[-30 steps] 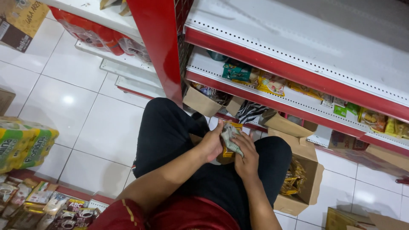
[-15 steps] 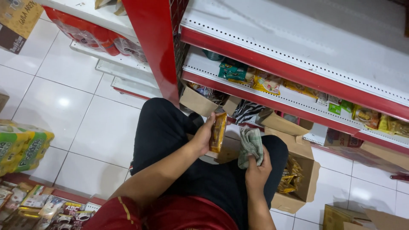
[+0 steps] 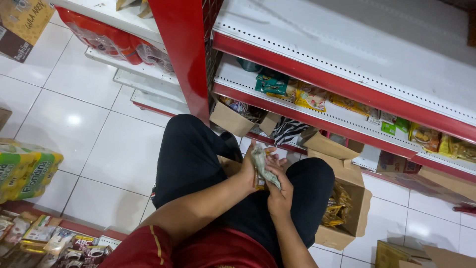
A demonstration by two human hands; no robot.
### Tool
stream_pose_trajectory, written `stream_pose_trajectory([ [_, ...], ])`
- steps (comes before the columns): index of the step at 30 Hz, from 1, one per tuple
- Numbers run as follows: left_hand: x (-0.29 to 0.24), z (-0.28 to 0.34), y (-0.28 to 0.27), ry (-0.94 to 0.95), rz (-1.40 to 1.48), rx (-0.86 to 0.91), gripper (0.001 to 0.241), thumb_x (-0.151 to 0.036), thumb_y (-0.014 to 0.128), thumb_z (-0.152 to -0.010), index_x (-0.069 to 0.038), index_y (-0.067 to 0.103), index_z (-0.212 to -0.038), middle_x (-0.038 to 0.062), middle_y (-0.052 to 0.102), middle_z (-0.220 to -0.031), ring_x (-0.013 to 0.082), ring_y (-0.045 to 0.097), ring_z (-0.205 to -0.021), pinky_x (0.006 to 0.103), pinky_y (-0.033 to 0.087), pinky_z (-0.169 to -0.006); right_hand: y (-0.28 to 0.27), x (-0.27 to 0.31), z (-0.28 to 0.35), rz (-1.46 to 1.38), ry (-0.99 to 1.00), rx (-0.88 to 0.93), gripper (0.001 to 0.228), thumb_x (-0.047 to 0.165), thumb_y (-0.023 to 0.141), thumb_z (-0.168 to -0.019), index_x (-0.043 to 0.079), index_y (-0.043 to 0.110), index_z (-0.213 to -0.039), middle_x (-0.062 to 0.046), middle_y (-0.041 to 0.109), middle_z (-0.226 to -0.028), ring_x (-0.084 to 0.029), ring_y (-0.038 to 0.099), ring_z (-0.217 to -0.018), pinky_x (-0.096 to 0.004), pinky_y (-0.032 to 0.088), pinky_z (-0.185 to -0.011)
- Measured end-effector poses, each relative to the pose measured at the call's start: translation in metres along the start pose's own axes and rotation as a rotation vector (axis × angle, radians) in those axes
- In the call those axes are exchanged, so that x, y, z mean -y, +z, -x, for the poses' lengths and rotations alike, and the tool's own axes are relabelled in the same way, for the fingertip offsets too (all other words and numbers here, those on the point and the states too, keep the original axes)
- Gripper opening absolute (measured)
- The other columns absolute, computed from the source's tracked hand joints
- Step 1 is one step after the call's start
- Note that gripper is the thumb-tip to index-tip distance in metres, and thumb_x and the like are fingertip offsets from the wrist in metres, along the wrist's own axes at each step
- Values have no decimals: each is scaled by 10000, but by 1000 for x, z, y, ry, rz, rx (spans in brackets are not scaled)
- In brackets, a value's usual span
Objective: The person is counting paper money and placing individual seasoning or food packets into a cardboard box while seated in a store aisle.
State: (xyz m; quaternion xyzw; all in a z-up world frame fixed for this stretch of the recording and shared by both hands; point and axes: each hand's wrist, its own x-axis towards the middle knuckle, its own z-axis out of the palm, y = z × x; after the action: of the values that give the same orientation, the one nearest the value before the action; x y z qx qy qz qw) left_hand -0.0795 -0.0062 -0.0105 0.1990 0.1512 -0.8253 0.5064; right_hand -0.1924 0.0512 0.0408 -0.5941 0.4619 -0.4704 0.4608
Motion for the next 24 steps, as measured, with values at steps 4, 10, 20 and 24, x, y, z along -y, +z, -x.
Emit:
stream_pose_trajectory([
  [4, -29, -56, -72, 163, -79, 5, 737, -781, 431, -1050, -77, 595, -1195, 81, 563, -961, 265, 625, -873, 474, 569, -786, -17, -21, 22, -112, -189, 146, 299, -93, 525, -922, -18, 756, -1097, -152, 765, -1227, -304, 691, -1286, -457, 335, -1349],
  [10, -52, 2, 29, 595, -555, -219, 538, -546, 512, -1003, -123, 445, -1328, 105, 597, -1192, 191, 653, -1003, 403, 563, -862, -22, -4, 31, -22, 60, 73, 455, -124, 458, -685, 0, 776, -987, -160, 559, -1478, -285, 612, -1292, -441, 471, -1116],
  [20, -15, 42, 38, 519, -983, -21, 592, -328, 711, -954, -85, 398, -1394, 116, 585, -1192, 192, 612, -1118, 324, 541, -944, -34, -45, 23, -543, 506, -142, 740, -91, 418, -688, -85, 672, -1384, -264, 672, -1289, -314, 587, -955, -360, 418, -769],
  [24, -15, 47, 20, 298, -1047, 92, 441, -194, 681, -956, -51, 527, -1343, 106, 664, -1202, 175, 649, -1108, 300, 544, -962, -44, -61, 26, -845, 535, -327, 632, -71, 410, -678, -138, 604, -1275, -255, 706, -1152, -351, 694, -1056, -446, 538, -985],
])
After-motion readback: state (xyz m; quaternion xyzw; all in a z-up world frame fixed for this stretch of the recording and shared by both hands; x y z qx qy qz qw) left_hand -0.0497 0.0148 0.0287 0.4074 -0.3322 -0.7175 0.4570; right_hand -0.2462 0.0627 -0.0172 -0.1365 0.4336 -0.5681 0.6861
